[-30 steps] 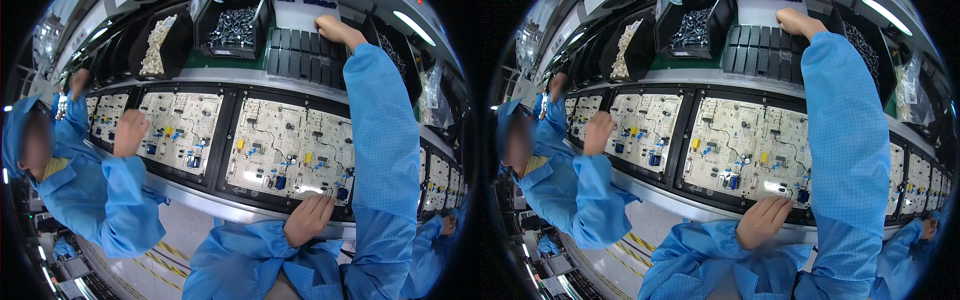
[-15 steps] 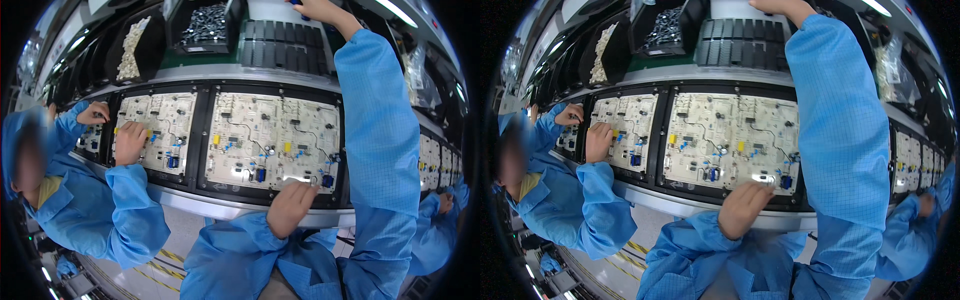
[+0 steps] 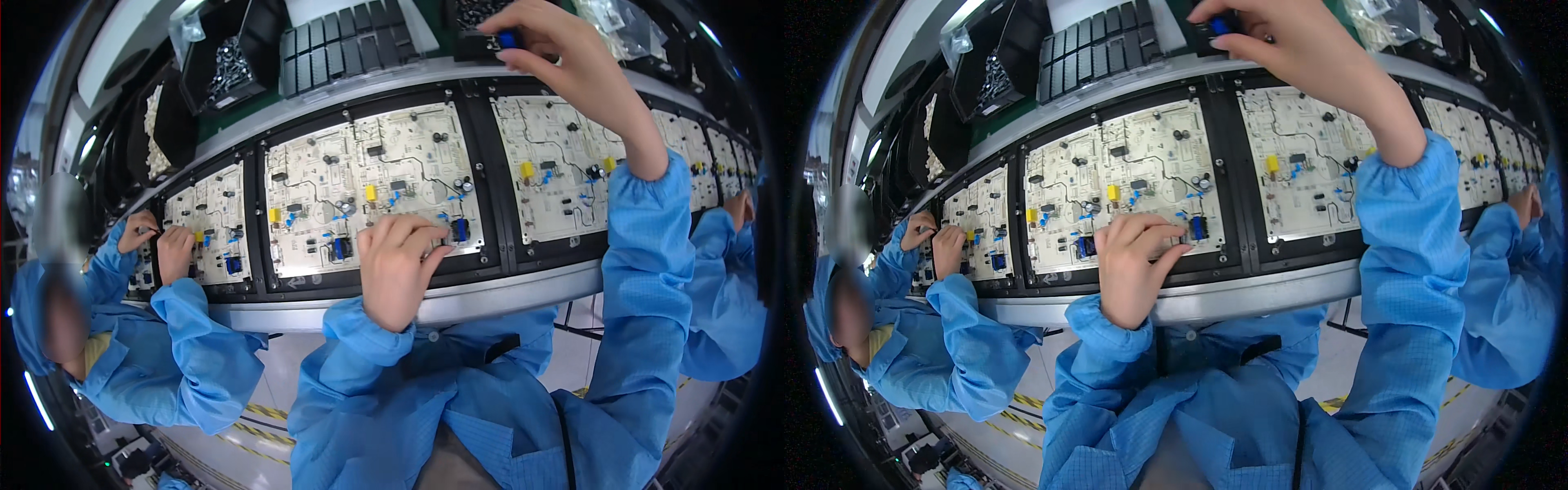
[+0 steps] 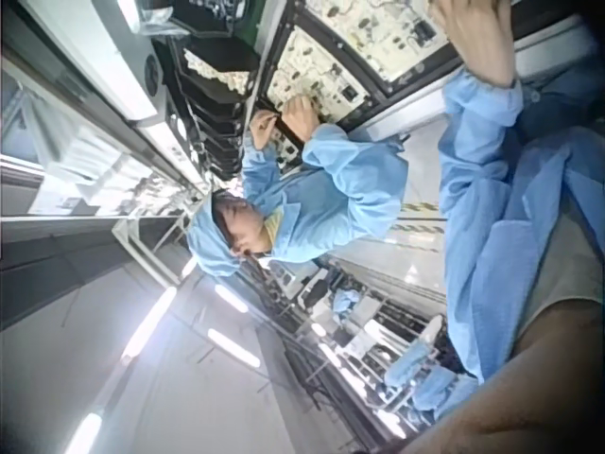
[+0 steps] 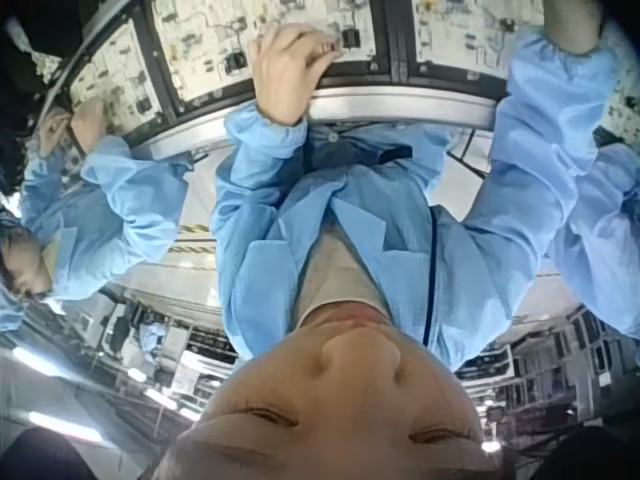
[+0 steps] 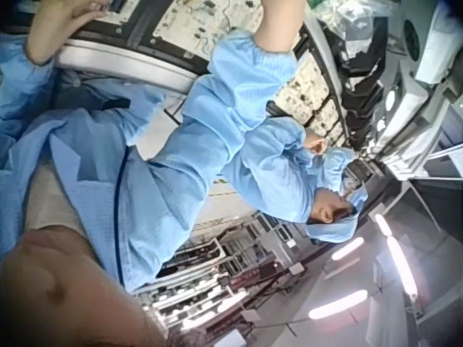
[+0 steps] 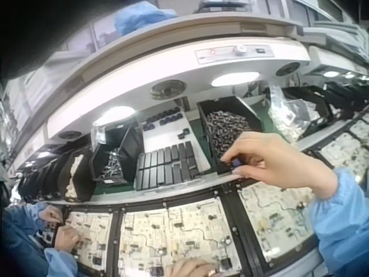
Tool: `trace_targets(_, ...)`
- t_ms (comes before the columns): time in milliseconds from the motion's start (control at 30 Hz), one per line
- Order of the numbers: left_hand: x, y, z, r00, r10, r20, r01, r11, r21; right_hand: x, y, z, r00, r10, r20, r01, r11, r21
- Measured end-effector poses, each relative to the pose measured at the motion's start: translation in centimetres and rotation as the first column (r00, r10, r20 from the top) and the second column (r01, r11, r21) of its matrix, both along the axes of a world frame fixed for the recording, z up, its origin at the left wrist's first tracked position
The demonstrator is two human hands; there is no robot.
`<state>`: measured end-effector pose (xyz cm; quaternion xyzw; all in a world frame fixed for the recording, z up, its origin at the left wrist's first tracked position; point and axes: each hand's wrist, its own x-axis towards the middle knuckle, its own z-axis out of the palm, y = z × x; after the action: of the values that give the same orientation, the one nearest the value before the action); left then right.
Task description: Insert electronic components into printed circuit boards on a moving assembly line.
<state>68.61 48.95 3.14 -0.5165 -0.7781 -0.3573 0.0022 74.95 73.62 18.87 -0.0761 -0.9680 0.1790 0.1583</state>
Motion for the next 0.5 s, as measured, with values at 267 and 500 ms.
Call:
trace_targets(267,0.1,-0.1,0.4,0.997,0.007,-0.070,-0.013,0.996,-0.087,3.0,4.2,-4.2,0.771,0.360,-0.526,-0.521,0.831,-0.195)
trace_targets(500,0.8,0.4,1.1,0.976,-0.021,-0.218,-0.005,0.993,-0.120,5.8,5.9,-6.4,0.976,-0.049,-0.213,-0.020,0.951,-0.308)
